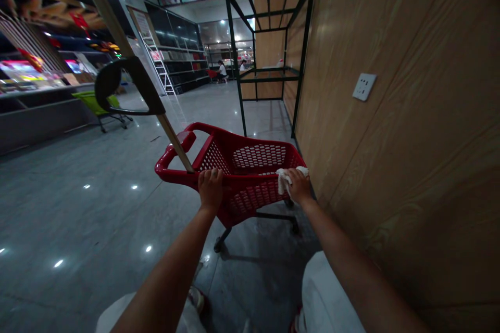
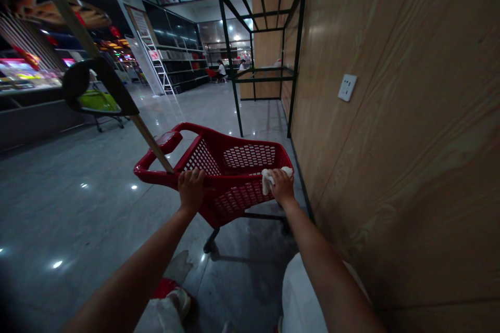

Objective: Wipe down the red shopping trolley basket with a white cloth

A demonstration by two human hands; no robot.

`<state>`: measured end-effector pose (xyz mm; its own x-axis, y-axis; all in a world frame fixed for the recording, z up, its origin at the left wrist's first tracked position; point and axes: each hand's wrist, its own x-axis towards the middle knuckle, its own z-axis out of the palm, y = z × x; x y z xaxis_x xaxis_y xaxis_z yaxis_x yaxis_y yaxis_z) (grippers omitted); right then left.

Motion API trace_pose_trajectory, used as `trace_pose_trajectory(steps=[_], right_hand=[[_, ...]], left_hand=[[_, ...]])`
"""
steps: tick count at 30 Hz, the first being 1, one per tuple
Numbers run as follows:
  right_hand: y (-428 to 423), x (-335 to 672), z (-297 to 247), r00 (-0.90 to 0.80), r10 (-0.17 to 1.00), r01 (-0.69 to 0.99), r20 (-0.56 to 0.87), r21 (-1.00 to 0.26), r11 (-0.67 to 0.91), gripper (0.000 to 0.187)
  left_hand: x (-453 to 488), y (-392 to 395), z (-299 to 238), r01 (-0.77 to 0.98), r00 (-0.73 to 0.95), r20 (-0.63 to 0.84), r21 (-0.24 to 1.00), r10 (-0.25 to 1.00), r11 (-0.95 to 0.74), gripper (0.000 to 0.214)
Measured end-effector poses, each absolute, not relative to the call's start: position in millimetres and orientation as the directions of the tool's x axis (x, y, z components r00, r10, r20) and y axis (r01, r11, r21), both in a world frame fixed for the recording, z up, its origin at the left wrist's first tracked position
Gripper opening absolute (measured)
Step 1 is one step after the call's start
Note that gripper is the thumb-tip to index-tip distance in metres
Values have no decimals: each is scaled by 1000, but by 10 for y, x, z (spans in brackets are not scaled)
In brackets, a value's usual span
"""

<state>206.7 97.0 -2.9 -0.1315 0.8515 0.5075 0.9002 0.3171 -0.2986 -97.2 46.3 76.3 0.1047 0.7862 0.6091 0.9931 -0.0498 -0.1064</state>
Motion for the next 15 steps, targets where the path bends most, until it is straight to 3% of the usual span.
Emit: trace_pose_trajectory(steps=[6, 12, 15], right_hand=[[924, 2055, -170, -120, 816, 895, 566, -294, 335, 43], [791, 2398, -104, -307, 836, 897, 455, -154, 413, 44], [651, 2514, -81, -311, 858, 915, 409, -114, 387, 42]], left_hand=[[-962, 400, 763, 993, 104, 607, -111, 788, -45, 21], [-1049, 327, 749, 983, 184, 590, -130, 786, -132, 27], [-1048, 277, 755, 983, 182, 602, -112, 778, -144, 27]])
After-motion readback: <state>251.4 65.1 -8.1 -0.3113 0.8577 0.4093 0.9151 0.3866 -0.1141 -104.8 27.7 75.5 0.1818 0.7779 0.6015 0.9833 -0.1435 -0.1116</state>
